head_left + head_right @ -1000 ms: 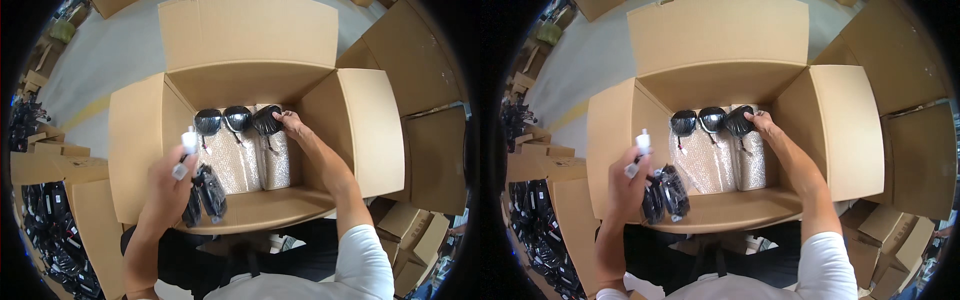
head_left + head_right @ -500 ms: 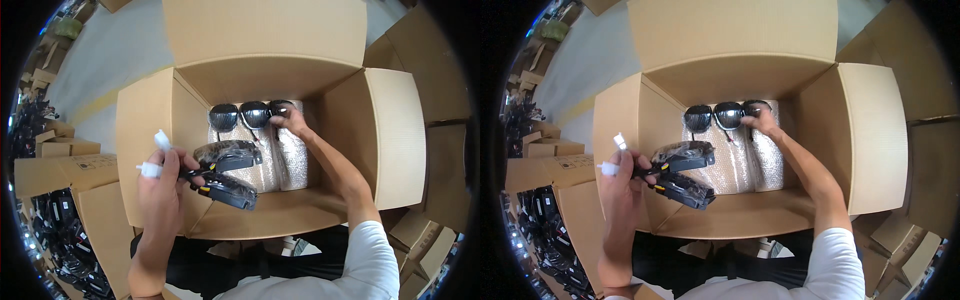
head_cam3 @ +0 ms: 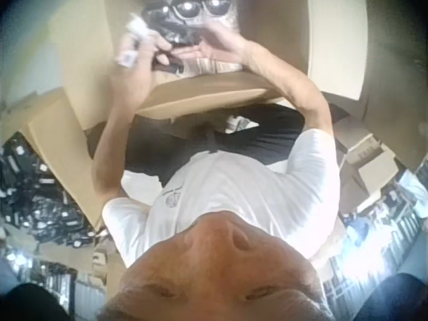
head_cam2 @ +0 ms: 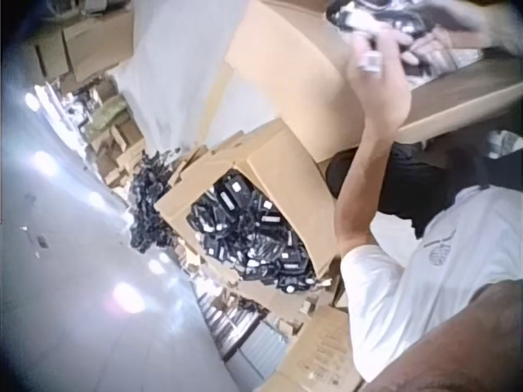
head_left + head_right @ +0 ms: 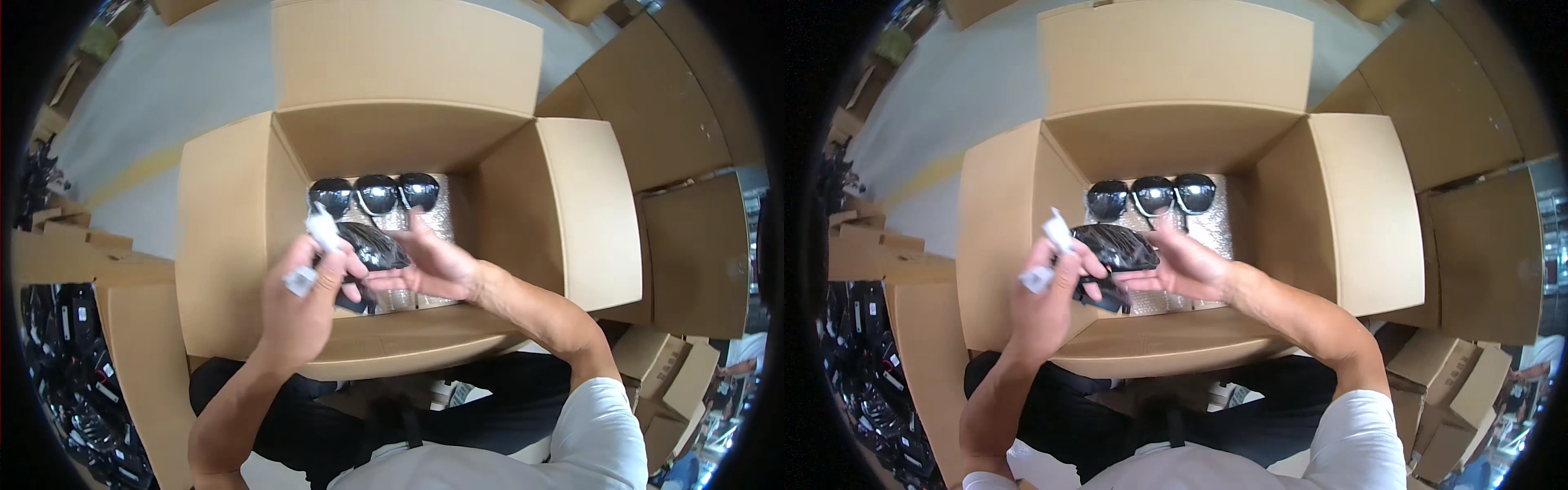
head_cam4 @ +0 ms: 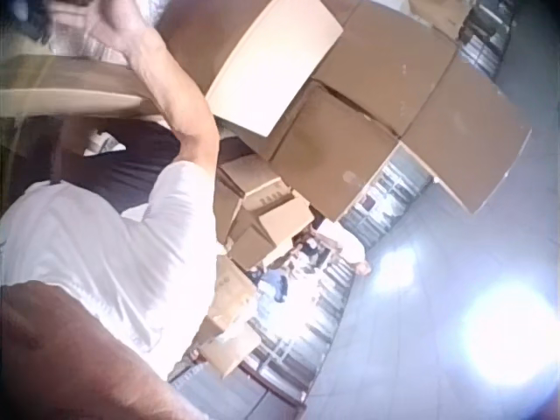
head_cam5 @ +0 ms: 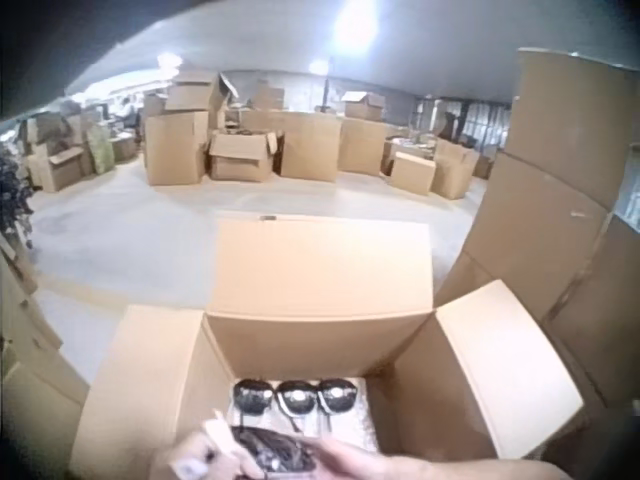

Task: The person sits on the floor in a warehouse and packs black electronic devices into a cardboard box. They transfer items from a large source box to a smaller destination box, arranging them in rows and covering them with bubble wrap.

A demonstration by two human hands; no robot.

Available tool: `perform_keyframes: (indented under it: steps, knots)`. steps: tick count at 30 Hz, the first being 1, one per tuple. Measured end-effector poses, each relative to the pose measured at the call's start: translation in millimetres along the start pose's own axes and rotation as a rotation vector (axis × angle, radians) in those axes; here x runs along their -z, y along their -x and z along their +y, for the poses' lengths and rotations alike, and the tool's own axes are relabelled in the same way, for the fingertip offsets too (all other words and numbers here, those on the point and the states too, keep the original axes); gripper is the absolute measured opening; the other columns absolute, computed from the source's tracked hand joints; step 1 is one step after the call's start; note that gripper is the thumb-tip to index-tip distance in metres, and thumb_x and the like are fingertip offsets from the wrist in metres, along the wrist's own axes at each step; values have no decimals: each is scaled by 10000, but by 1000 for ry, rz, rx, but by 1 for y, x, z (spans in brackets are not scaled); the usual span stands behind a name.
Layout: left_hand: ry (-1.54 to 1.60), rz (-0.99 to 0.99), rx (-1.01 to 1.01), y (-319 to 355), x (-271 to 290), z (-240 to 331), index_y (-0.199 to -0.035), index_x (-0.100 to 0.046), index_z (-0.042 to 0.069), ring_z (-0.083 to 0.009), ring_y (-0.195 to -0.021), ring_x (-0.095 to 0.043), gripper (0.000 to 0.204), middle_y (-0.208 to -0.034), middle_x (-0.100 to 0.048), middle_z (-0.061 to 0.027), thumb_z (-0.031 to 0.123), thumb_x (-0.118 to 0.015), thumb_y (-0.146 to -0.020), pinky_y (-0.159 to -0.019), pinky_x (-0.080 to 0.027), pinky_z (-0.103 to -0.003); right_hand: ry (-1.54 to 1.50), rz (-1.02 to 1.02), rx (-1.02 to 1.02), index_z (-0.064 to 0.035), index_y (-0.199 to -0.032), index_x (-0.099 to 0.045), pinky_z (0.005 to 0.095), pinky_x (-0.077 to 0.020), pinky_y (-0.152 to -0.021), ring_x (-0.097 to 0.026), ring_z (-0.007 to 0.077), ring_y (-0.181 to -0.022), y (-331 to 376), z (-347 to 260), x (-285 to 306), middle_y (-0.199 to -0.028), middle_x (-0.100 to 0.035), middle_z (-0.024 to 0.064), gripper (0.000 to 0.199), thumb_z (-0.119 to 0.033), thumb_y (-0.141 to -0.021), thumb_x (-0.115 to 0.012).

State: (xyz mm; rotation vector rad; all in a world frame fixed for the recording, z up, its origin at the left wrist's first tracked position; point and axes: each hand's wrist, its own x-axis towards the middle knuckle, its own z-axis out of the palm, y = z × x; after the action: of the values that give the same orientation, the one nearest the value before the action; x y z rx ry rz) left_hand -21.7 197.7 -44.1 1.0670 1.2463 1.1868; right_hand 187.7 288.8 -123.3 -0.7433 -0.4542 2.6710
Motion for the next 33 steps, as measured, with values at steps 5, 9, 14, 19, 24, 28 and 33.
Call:
perform_keyframes:
  steps: [5,9,14,19,24,28,33]
  knots:
    - [-399,-4,29,11,-15,-21,-1351,-500,8,-78,-731,-491,482,-961,-594,-33,103,-730,-939,-678,-459,-232,205,226,333,15,-1305,-565,373,-565,-982,-679,216,-1083,-18,-3,5,-1169,-698,135,535,-198,-882,-815]
    - [-365,18,179,16,-19,-7,-1467,-433,31,-44,-696,-381,749,-991,-506,-7,53,-821,-827,-656,-414,-210,493,710,566,36,-1232,-590,365,-572,-933,-703,233,-992,-26,-70,143,-1133,-708,136,448,-104,-867,-808]
    - [-480,-71,201,13,-19,-8,-1450,-456,23,-40,-734,-413,749,-1074,-487,-37,75,-834,-805,-651,-398,-197,555,1064,667,7,-1274,-590,362,-510,-960,-649,213,-1080,-41,-83,320,-1182,-683,93,447,-158,-904,-780]
    - [-385,-88,247,4,-16,-9,-1386,-488,15,-21,-710,-415,672,-1114,-480,-36,13,-805,-793,-636,-399,-196,1523,1469,495,-19,-1358,-512,413,-495,-1011,-606,358,-1215,-53,-61,386,-1273,-626,228,545,-190,-903,-758]
    - [-409,-29,221,10,-13,-5,-1357,-514,0,-106,-801,-542,647,-1100,-524,-96,78,-840,-804,-674,-477,-258,2008,1079,232,-24,-1411,-477,482,-514,-1009,-559,410,-1200,-73,-40,298,-1502,-402,246,633,-252,-885,-745]
    - [-247,126,197,10,-8,-11,-1262,-590,-27,-42,-730,-515,451,-964,-596,-23,56,-789,-866,-682,-450,-219,2218,996,8,-44,-1437,-508,470,-518,-1006,-552,398,-1215,-80,-38,317,-1491,-446,167,628,-332,-909,-692]
    - [148,323,30,-3,-4,-2,-1213,-625,-26,-24,-741,-509,248,-886,-607,10,62,-668,-985,-684,-427,-188,1482,588,-338,3,-1279,-629,448,-547,-965,-696,337,-1074,-65,-63,232,-1077,-718,259,797,-714,-966,-478]
